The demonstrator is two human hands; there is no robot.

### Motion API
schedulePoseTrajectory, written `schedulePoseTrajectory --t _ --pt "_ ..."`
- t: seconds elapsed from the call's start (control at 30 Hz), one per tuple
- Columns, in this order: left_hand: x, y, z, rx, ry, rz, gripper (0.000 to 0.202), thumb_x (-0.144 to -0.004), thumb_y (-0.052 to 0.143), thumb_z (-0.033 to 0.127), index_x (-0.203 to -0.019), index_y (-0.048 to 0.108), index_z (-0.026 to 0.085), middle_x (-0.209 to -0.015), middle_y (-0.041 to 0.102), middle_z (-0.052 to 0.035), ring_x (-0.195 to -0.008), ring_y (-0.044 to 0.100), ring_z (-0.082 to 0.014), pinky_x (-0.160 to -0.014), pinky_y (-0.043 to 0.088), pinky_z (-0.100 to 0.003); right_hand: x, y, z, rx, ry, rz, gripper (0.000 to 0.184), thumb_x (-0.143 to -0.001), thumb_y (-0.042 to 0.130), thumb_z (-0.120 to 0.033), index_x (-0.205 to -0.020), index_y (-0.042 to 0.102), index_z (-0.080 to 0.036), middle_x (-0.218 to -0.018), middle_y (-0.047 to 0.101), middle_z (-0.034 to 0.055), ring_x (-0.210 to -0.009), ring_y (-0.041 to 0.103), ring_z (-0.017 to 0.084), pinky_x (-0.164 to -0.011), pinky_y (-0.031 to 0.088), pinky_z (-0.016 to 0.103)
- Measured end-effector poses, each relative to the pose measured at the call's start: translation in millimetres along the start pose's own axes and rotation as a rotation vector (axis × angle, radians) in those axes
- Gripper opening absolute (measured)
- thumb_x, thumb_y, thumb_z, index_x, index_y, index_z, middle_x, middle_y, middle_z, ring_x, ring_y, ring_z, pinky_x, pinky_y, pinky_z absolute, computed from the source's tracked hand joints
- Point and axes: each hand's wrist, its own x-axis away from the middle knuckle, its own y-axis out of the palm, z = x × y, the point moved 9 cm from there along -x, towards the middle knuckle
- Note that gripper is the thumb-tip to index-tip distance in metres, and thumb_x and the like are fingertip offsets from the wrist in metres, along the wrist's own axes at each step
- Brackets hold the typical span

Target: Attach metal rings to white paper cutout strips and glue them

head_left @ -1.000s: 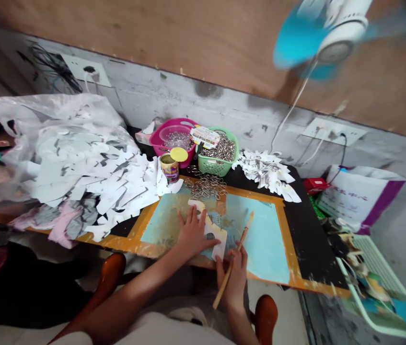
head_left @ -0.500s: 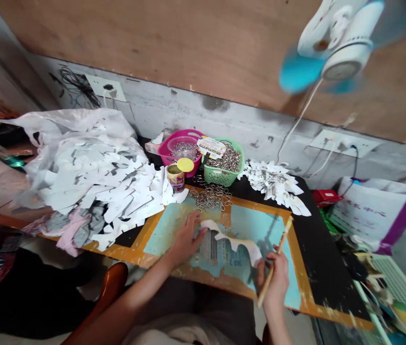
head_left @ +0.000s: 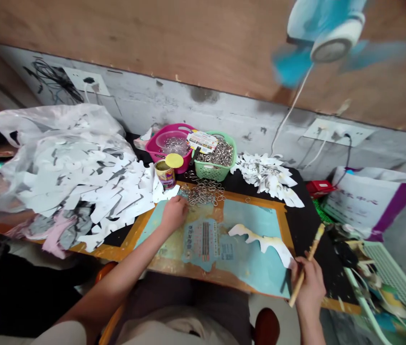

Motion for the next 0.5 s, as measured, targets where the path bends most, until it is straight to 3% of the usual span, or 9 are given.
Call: schedulePoseTrajectory --t 0.13,0.23,0.33,0.5 --pt "-1 5.0 4 0.119 -0.002 -0.068 0.008 -0.078 0.052 0.016 -0.082 0.059 0.019 -0.074 0.062 -0.0015 -0.071 0.058 -0.0174 -0.069 0.044 -0.027 5 -2 2 -0.025 -0.003 0.03 0.029 -0.088 0.055 -0.04 -0.092 0.07 -0.016 -0.123 0.064 0.0163 -0.11 0.064 0.033 -0.09 0.05 0.045" --pt "-3 13.1 19 0.251 0.022 -0.147 0.004 -0.078 0.055 0.02 -0.078 0.058 0.018 -0.068 0.061 0.0001 -0.065 0.057 -0.015 -0.062 0.042 -0.024 9 -3 4 -0.03 -0.006 0.041 0.027 -0.089 0.05 -0.032 -0.097 0.07 -0.016 -0.123 0.064 0.0159 -0.11 0.064 0.033 -0.089 0.051 0.045" --pt "-8 31.1 50 0.409 0.087 -0.297 0.014 -0.078 0.06 0.029 -0.084 0.062 0.016 -0.07 0.066 -0.0014 -0.065 0.06 -0.0148 -0.061 0.045 -0.024 12 0 7 -0.054 -0.022 0.019 0.029 -0.088 0.047 -0.029 -0.098 0.07 -0.015 -0.123 0.064 0.0158 -0.111 0.063 0.033 -0.091 0.05 0.047" --pt "-23 78.3 125 0.578 0.219 -0.556 0.03 -0.078 0.066 0.04 -0.088 0.071 0.012 -0.07 0.07 -0.0046 -0.061 0.061 -0.0144 -0.059 0.046 -0.024 11 3 -1 -0.061 -0.078 -0.014 0.026 -0.089 0.051 -0.029 -0.098 0.071 -0.015 -0.122 0.063 0.0162 -0.111 0.062 0.031 -0.092 0.05 0.048"
